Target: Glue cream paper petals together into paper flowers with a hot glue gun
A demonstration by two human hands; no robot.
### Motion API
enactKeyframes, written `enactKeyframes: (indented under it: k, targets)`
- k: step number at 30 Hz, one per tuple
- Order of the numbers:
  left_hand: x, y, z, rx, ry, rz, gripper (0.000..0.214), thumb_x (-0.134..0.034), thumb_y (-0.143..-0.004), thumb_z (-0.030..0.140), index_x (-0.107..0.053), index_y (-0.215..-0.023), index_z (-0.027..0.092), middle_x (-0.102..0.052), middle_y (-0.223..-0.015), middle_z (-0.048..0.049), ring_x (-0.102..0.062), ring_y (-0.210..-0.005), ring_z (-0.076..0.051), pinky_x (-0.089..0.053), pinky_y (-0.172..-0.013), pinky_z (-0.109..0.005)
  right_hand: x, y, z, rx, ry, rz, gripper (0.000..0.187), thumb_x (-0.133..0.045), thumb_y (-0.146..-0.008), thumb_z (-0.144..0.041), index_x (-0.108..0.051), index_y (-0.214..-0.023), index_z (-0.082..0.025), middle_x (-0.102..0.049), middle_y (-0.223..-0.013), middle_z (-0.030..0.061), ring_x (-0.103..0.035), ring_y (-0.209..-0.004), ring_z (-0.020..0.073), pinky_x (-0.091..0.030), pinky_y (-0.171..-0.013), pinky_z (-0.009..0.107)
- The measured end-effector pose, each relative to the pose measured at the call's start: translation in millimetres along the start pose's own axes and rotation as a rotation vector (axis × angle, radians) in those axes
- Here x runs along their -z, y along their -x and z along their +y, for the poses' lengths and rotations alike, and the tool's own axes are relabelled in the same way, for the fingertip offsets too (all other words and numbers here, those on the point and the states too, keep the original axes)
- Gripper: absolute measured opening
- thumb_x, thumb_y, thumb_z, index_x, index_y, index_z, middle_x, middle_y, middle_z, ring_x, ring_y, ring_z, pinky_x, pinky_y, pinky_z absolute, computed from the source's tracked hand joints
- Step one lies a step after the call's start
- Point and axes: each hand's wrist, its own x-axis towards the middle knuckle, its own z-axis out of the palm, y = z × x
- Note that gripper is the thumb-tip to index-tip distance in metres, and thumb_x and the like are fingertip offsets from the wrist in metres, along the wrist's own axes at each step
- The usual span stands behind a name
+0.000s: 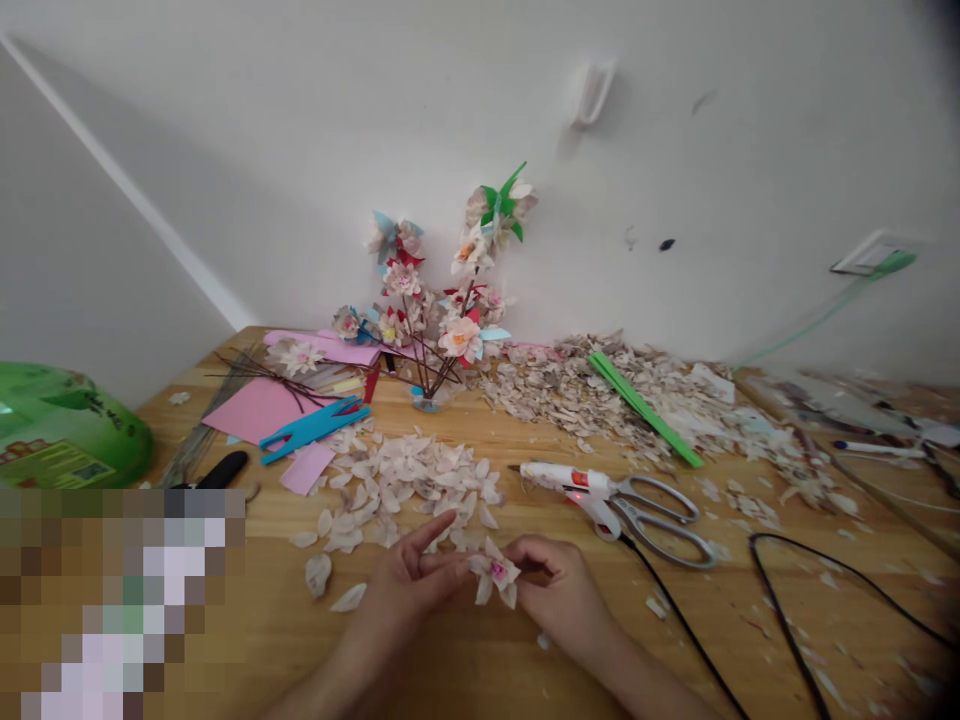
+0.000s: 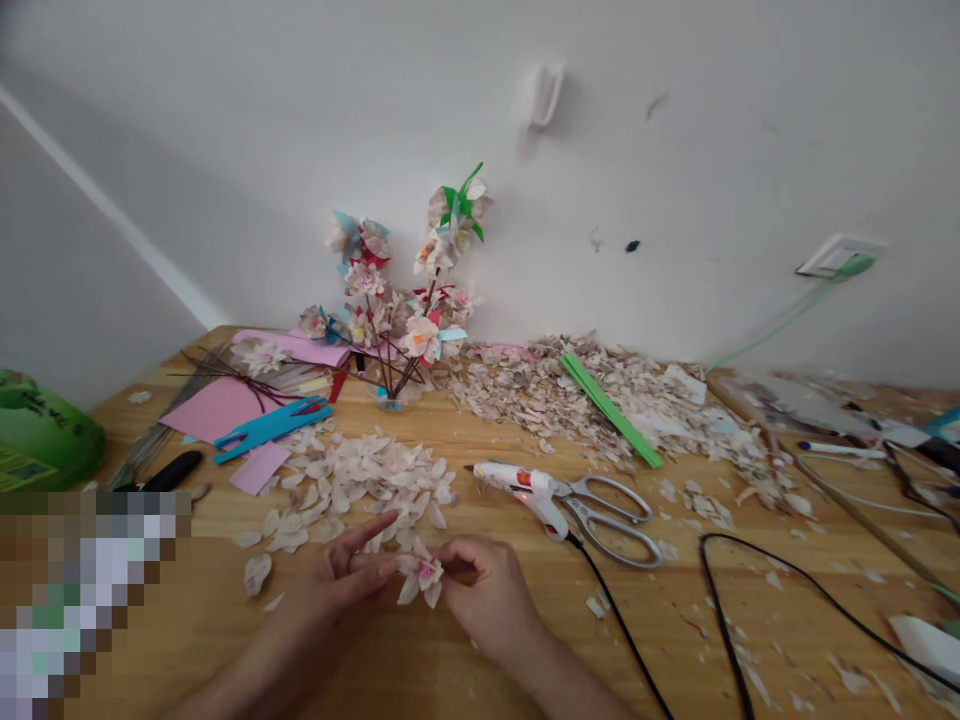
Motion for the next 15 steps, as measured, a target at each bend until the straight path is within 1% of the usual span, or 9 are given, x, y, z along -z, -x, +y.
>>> enactKeyframes:
  k: [3,6,8,10,12,15]
  targets:
    - [-3.8,6.2,6.3,-0.007,0.017,-0.021,0.091,-0.079,-0.056,0.034,-0.037,-0.134,0.012,-0.074,-0.082,-0.0112,-0.064,-0.068,-0.018,-0.041,-0.07,-0.03,-0.5,-0.4,1.5,-0.011,-0.017,0.01,0.011,-0.059,-0.061,-0.017,-0.067,-0.054,-0.021,-0.067,-0.054,-0.0007,-0.059,-0.05,0.0154,-0.046,-0.05,0.022]
    - [-3.9,12.3,11.3,-0.03,0.104,-0.093,0.082,-0.072,-0.063,0.029,-0.036,-0.135,0.013,-0.073,-0.093,-0.0133,-0.065,-0.076,-0.021,-0.042,-0.072,-0.032,-1.5,-1.2,2.1,-0.041,-0.056,0.025,0.009,-0.059,-0.059,-0.017,-0.065,-0.053,-0.019,-0.064,-0.05,-0.0015,-0.056,-0.049,0.0142,-0.043,-0.048,0.022]
    - [-0.8,13.5,11.3,-0.058,0.158,-0.14,0.074,-0.066,-0.065,0.023,-0.039,-0.134,0.016,-0.071,-0.1,-0.0126,-0.064,-0.084,-0.022,-0.041,-0.075,-0.032,-2.4,-1.5,2.3,-0.064,-0.093,0.023,0.008,-0.06,-0.058,-0.019,-0.064,-0.052,-0.019,-0.062,-0.049,-0.0021,-0.053,-0.047,0.0131,-0.042,-0.047,0.022]
    - [3.4,11.8,8.3,-0.081,0.173,-0.186,0.073,-0.061,-0.064,0.016,-0.04,-0.133,0.02,-0.07,-0.105,-0.0107,-0.063,-0.088,-0.021,-0.041,-0.076,-0.031,-3.3,-1.5,3.2,-0.089,-0.129,0.009,0.008,-0.062,-0.058,-0.021,-0.063,-0.051,-0.019,-0.06,-0.048,-0.0026,-0.051,-0.046,0.0123,-0.041,-0.046,0.022]
    - [6.7,8.4,3.6,-0.091,0.186,-0.257,0.079,-0.057,-0.059,0.01,-0.038,-0.135,0.024,-0.069,-0.108,-0.0093,-0.063,-0.088,-0.021,-0.041,-0.073,-0.03,-4.1,-1.4,5.0,-0.102,-0.166,-0.003,0.008,-0.064,-0.059,-0.023,-0.063,-0.052,-0.019,-0.06,-0.048,-0.0032,-0.05,-0.045,0.0119,-0.041,-0.046,0.021]
    - [8.3,4.0,-2.3,-0.127,0.184,-0.353,0.086,-0.057,-0.056,0.01,-0.033,-0.137,0.026,-0.067,-0.108,-0.0083,-0.061,-0.094,-0.025,-0.041,-0.076,-0.032,-4.8,-1.1,9.0,-0.115,-0.207,-0.012,0.008,-0.065,-0.059,-0.022,-0.063,-0.053,-0.018,-0.059,-0.047,-0.0039,-0.05,-0.046,0.0111,-0.04,-0.047,0.021]
